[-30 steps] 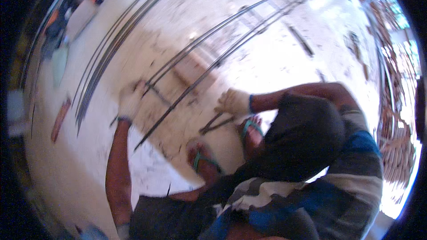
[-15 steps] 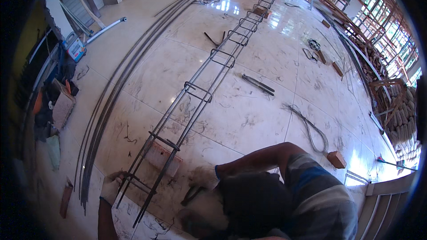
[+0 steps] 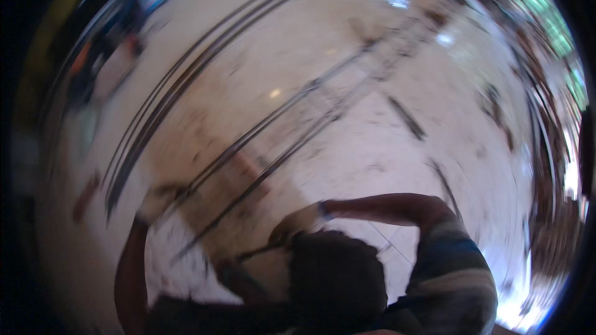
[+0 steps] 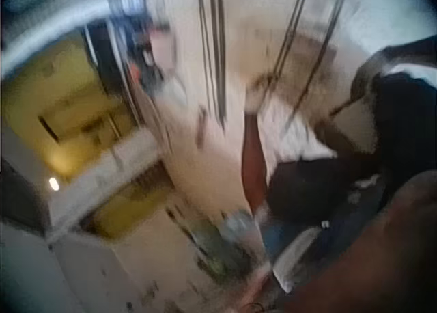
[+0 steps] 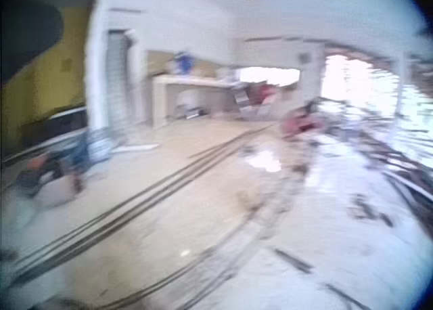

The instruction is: The person assembles a rebar cage on a tiled floor, using pliers to twist wire ties around intersecting bars. They repeatedly position the bars, wrap wire, and tighten the connections to secure the structure.

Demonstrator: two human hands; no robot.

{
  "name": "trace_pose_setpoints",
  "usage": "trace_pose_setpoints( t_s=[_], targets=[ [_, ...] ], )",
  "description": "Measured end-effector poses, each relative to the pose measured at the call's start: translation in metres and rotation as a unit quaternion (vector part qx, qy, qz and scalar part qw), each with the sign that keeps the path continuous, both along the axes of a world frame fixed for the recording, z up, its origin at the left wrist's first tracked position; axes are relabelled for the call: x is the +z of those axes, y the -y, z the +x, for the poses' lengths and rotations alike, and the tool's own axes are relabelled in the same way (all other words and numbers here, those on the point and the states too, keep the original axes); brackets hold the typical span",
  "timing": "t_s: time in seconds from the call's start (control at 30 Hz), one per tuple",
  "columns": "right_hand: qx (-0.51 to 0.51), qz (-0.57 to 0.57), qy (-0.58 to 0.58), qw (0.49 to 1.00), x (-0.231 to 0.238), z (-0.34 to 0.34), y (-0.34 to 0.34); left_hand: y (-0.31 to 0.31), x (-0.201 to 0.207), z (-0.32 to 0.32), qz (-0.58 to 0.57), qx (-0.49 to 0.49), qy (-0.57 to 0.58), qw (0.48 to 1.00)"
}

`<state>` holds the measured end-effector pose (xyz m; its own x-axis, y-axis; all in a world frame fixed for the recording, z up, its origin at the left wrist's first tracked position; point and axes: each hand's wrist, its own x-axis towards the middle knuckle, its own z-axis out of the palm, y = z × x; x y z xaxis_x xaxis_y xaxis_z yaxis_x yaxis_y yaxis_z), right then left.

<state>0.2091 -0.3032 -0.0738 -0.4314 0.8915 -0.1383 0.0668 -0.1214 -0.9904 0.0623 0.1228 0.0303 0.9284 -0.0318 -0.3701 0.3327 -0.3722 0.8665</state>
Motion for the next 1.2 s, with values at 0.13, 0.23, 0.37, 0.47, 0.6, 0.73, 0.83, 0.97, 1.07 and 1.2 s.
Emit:
trace_pose_setpoints(
  t_s=[0.13, 0.23, 0.37, 0.47, 0.6, 0.73, 0.83, 0.97, 1.07, 1.2],
  targets=[
    [0.006, -0.182, 0.005, 0.983, 0.096, 0.022, 0.003, 0.0, 0.002, 0.007, 0.06, 0.091, -0.025, 0.994],
    [-0.002, -0.23, 0.069, 0.971, 0.15, 0.024, -0.03, 0.003, 0.014, -0.033, 0.191, 0.216, 0.05, 0.956],
    [-0.089, -0.259, 0.073, 0.959, 0.162, 0.038, -0.042, 0.063, 0.011, -0.078, 0.236, 0.391, 0.05, 0.888],
    [-0.165, -0.231, 0.141, 0.948, 0.182, 0.054, -0.069, 0.099, -0.001, -0.092, -0.172, 0.429, 0.053, 0.885],
    [-0.06, -0.002, 0.565, 0.823, 0.221, 0.065, -0.156, 0.096, -0.06, -0.087, -0.577, 0.441, 0.033, 0.686],
    [0.07, 0.141, 0.73, 0.665, 0.235, 0.084, -0.234, 0.1, -0.063, -0.042, -0.689, 0.427, -0.008, 0.586],
    [0.165, 0.181, 0.796, 0.554, 0.24, 0.08, -0.281, 0.104, -0.082, -0.015, -0.792, 0.386, -0.007, 0.473],
    [0.242, 0.212, 0.796, 0.513, 0.235, 0.068, -0.317, 0.114, -0.097, -0.012, -0.844, 0.375, 0.026, 0.383],
    [0.276, 0.261, 0.785, 0.49, 0.23, 0.068, -0.33, 0.122, -0.103, -0.014, -0.854, 0.369, 0.059, 0.363],
    [0.294, 0.201, 0.793, 0.495, 0.234, 0.056, -0.34, 0.125, -0.1, -0.014, -0.859, 0.374, 0.061, 0.346]
  ],
)
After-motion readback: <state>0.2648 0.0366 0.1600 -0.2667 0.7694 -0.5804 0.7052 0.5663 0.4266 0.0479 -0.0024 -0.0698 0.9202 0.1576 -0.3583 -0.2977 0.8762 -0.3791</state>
